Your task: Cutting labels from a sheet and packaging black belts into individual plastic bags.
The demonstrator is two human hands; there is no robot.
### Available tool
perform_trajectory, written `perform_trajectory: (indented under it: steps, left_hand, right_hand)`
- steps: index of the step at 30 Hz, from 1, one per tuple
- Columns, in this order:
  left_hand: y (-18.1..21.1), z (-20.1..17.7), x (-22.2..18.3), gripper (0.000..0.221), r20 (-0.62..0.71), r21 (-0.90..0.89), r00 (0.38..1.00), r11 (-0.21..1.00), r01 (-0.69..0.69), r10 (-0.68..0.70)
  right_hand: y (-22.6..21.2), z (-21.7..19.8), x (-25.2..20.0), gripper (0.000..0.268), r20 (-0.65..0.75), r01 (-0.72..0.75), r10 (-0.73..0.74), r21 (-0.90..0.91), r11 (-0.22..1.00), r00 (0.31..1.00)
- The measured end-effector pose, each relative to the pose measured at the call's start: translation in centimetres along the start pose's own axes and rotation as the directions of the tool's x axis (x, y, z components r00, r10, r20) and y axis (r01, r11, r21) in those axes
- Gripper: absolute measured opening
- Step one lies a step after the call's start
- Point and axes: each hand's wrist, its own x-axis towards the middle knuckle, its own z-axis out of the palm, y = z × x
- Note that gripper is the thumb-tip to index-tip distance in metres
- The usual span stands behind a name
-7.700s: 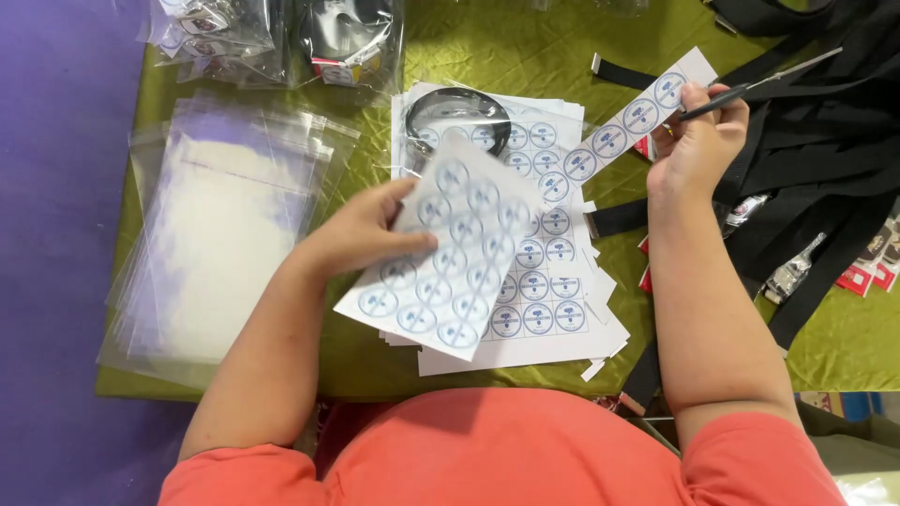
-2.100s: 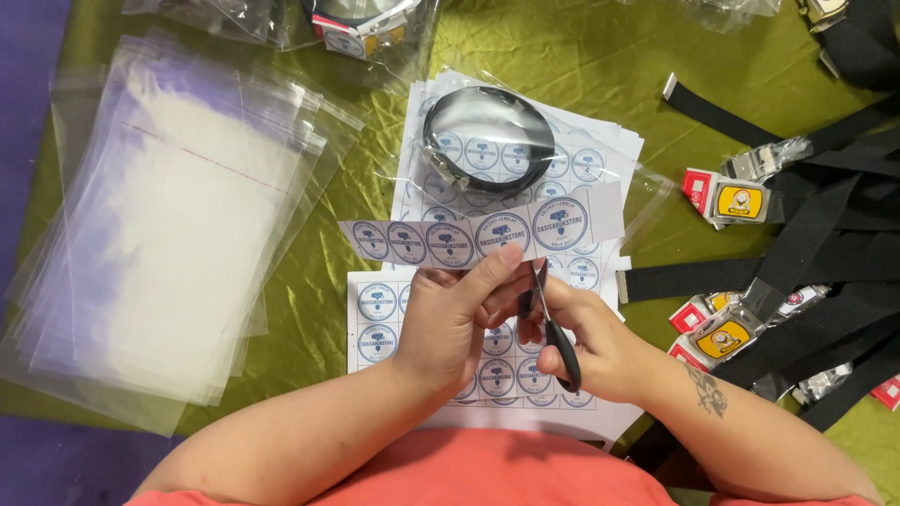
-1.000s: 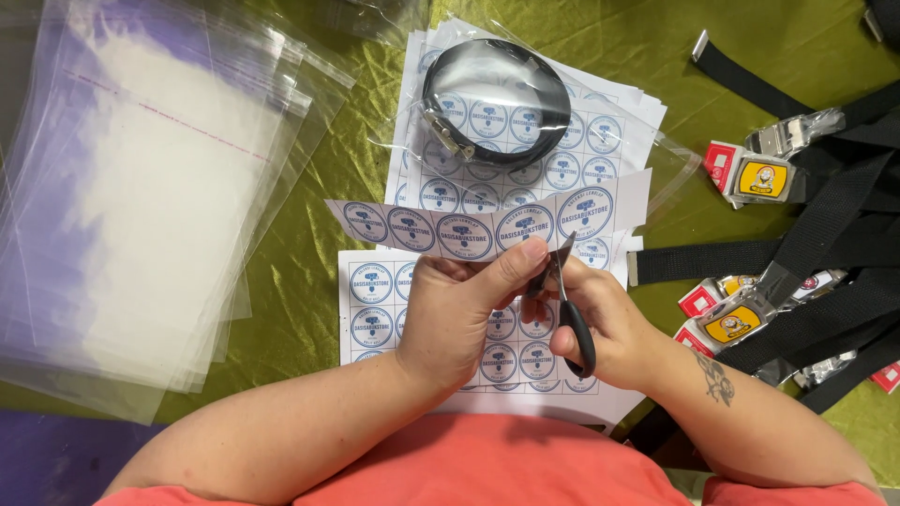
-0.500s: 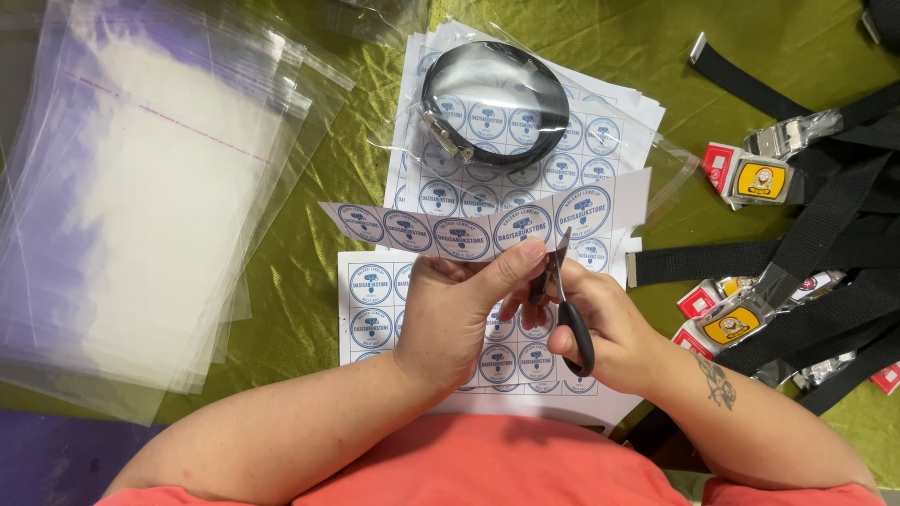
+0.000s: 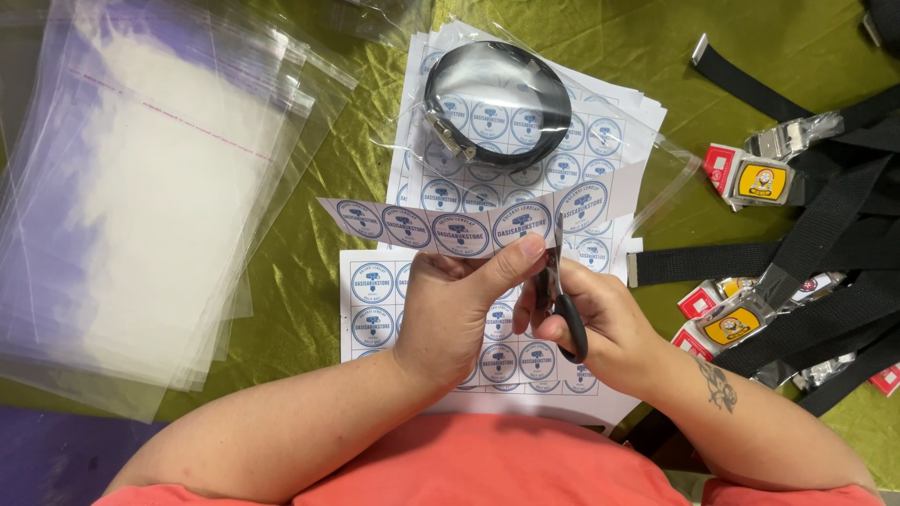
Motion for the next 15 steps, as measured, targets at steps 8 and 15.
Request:
perform_trajectory:
  steps: [8, 15]
  left_hand:
    - [1.4, 0.6, -0.3, 0.028, -0.021, 0.024, 1.0, 1.0, 0.007, -0.006]
    - [0.0, 0.3, -0.4, 0.034, -0.059, 0.016, 0.998, 1.0, 0.009, -0.008]
  right_hand:
    - [0.0, 0.1, -0.1, 0.043, -0.01, -0.025, 0.025, -0.039, 0.999, 1.0]
    - [0.2, 0.3, -0.2, 0.04, -0.035, -0.025, 0.023, -0.059, 0.998, 0.999]
